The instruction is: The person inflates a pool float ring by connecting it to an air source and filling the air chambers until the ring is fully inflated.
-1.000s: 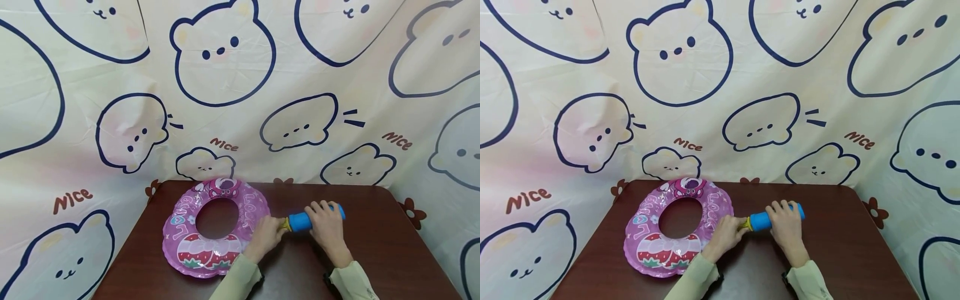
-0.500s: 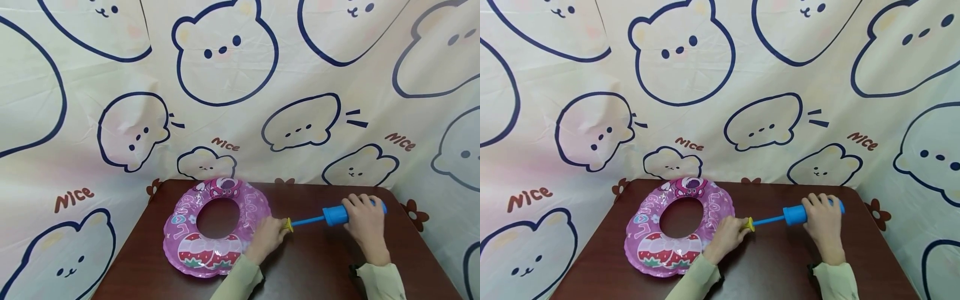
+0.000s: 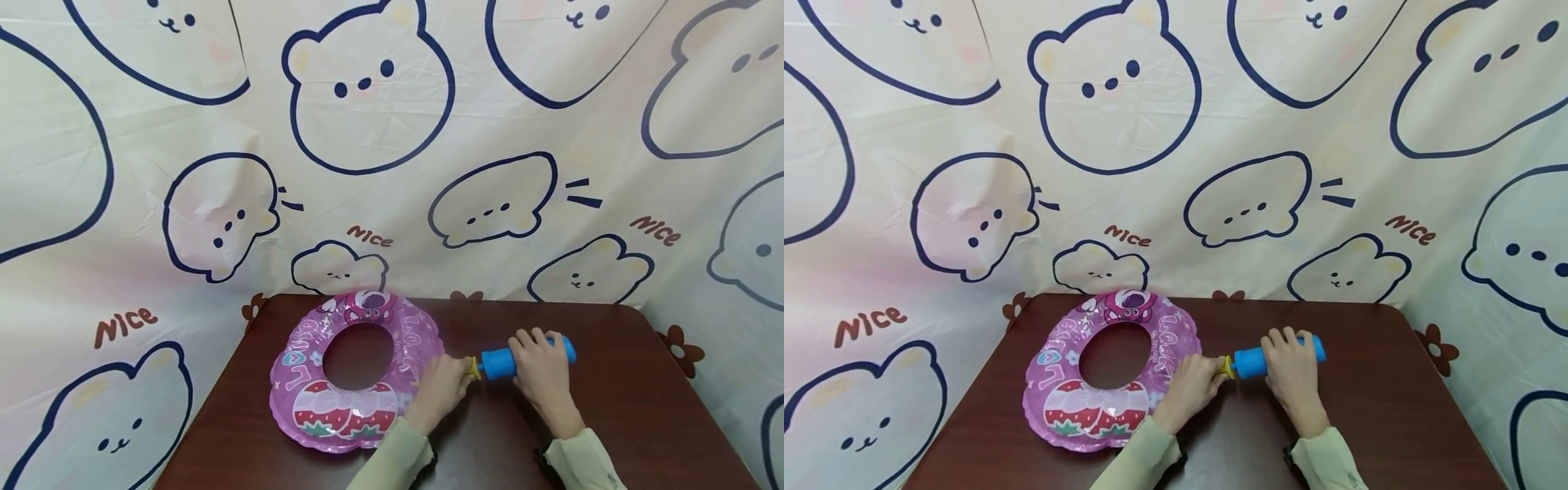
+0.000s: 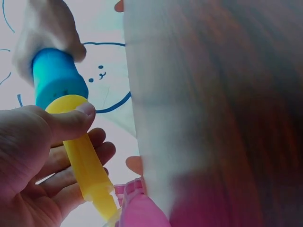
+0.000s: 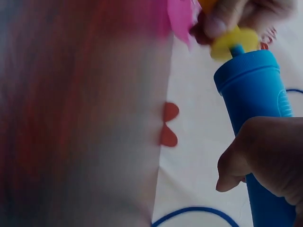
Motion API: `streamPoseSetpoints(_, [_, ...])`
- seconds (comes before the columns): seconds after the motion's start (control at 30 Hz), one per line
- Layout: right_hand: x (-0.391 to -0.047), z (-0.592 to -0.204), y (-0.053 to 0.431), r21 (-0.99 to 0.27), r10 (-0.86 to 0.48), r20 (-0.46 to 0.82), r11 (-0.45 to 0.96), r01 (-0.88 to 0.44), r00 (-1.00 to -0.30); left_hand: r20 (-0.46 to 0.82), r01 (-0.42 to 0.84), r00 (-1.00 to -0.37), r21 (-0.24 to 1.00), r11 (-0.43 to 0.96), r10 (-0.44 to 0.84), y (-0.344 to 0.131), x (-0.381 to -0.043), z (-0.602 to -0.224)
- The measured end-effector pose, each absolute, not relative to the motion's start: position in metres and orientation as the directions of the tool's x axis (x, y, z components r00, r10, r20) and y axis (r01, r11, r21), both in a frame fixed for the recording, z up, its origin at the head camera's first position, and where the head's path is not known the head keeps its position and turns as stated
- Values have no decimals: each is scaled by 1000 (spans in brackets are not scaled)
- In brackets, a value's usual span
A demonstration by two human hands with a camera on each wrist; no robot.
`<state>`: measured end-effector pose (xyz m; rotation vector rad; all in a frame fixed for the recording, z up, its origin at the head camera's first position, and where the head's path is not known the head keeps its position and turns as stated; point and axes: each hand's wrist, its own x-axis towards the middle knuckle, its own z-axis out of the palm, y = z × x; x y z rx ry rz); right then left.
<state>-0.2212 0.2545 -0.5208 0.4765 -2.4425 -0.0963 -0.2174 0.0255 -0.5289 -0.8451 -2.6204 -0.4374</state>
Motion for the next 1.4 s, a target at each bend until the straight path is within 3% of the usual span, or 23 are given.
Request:
streamPoseSetpoints(0.27, [-219, -510, 271, 138, -362, 606, 925, -355, -708, 387, 598, -785, 271, 754, 483, 18, -212, -521])
streamPoseSetpoints(0.7, [-209, -476, 340, 73, -184, 650, 981, -180, -738, 395, 611, -774, 258, 749, 495, 18, -216, -520])
streamPoseSetpoints(1.2, [-212, -488, 270, 169, -310, 633, 949, -264, -709, 454, 612, -771, 333, 717, 447, 20, -218, -518])
streamPoseSetpoints(1.4, [-212, -504, 246, 183, -335, 639, 941, -286, -693, 501, 629, -739, 277, 726, 450, 24, -218, -524])
